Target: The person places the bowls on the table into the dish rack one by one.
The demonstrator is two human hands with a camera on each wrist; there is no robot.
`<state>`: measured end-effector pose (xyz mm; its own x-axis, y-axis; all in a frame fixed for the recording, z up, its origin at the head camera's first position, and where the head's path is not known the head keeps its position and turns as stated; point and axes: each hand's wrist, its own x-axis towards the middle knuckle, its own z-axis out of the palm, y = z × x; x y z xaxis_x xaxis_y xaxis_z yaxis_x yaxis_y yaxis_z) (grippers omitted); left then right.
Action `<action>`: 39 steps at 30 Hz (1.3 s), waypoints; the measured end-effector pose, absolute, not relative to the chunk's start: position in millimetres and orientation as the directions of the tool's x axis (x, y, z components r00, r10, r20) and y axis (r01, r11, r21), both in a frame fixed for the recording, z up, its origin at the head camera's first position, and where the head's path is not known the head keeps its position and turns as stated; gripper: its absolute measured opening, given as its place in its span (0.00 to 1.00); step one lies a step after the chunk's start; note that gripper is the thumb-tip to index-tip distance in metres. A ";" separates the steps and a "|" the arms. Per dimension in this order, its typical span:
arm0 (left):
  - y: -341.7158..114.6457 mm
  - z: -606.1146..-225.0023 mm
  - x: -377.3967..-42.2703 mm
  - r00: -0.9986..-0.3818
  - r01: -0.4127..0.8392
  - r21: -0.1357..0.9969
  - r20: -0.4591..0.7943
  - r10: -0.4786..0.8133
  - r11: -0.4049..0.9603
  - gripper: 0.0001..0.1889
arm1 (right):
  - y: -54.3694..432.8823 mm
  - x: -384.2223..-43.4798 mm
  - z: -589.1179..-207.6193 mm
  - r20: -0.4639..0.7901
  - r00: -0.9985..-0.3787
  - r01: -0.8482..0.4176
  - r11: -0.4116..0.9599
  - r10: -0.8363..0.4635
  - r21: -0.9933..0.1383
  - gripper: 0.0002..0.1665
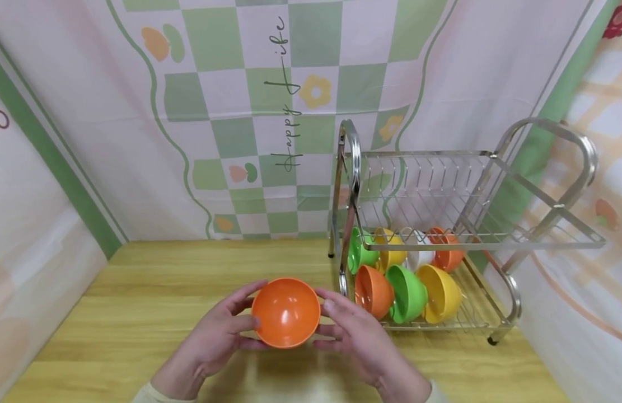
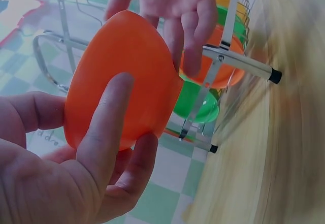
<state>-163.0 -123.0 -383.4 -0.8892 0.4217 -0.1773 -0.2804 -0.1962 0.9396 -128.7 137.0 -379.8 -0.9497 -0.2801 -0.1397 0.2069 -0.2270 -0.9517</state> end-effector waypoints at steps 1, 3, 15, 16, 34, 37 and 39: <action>-122.0 -382.5 -162.5 -0.889 -0.280 0.940 -0.177 0.423 -0.195 0.40 | 136.6 -128.7 -382.3 -0.145 -0.940 0.234 -0.274 -0.310 -0.933 0.37; -119.8 -381.1 -161.7 -0.887 -0.276 0.940 -0.171 0.428 -0.198 0.40 | 136.0 -129.3 -386.1 -0.147 -0.924 0.276 -0.351 -0.352 -0.895 0.37; -109.5 -374.3 -159.9 -0.879 -0.268 0.935 -0.139 0.457 -0.231 0.38 | 140.3 -134.4 -393.3 -0.146 -0.913 0.342 -0.521 -0.380 -0.783 0.38; -109.3 -374.3 -159.8 -0.877 -0.270 0.934 -0.140 0.459 -0.232 0.38 | 140.7 -134.5 -393.4 -0.146 -0.916 0.338 -0.521 -0.375 -0.784 0.38; -74.3 -387.0 -199.8 -0.876 -0.272 0.911 -0.101 0.472 -0.311 0.31 | 191.6 -125.6 -375.6 0.060 -0.879 0.252 -0.566 -0.474 -0.785 0.23; -57.6 -393.6 -209.6 -0.883 -0.264 0.924 -0.115 0.455 -0.278 0.30 | 203.5 -122.0 -373.4 0.120 -0.853 0.243 -0.591 -0.507 -0.770 0.25; -46.8 -397.7 -214.9 -0.880 -0.273 0.925 -0.129 0.457 -0.263 0.29 | 212.4 -119.4 -372.2 0.154 -0.838 0.234 -0.599 -0.523 -0.766 0.26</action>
<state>-214.9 -46.8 -397.7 -0.8798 0.4574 -0.1294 -0.2729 -0.2630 0.9254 -119.4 212.4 -372.2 -0.8381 -0.5233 0.1541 0.2335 -0.5994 -0.7656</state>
